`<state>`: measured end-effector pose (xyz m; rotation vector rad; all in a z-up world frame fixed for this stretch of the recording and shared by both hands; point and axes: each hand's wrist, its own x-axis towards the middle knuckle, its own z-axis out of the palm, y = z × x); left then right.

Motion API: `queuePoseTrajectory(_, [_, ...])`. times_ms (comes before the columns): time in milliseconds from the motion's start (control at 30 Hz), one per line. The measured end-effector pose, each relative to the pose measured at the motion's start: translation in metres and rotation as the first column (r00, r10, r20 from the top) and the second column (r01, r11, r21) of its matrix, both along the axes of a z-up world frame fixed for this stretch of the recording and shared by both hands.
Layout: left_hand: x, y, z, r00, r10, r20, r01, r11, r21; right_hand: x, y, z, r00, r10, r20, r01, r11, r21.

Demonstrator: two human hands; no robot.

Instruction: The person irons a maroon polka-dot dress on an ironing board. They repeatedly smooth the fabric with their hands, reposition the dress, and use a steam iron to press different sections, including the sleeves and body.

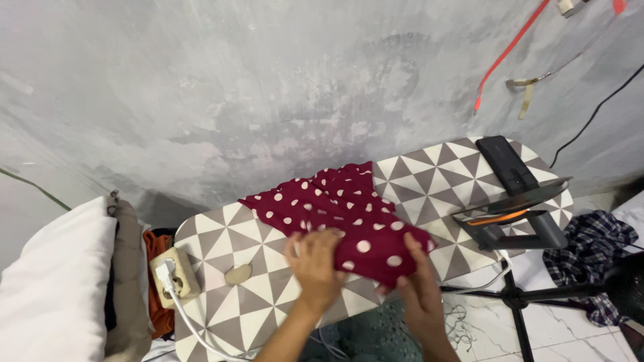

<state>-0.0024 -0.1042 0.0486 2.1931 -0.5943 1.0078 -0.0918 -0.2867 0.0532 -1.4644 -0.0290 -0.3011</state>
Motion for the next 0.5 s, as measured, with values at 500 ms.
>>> queuePoseTrajectory(500, [-0.023, 0.152, 0.092, 0.96, 0.278, -0.035, -0.209, 0.793, 0.573, -0.004, -0.023, 0.007, 0.998, 0.02, 0.053, 0.024, 0.707, -0.707])
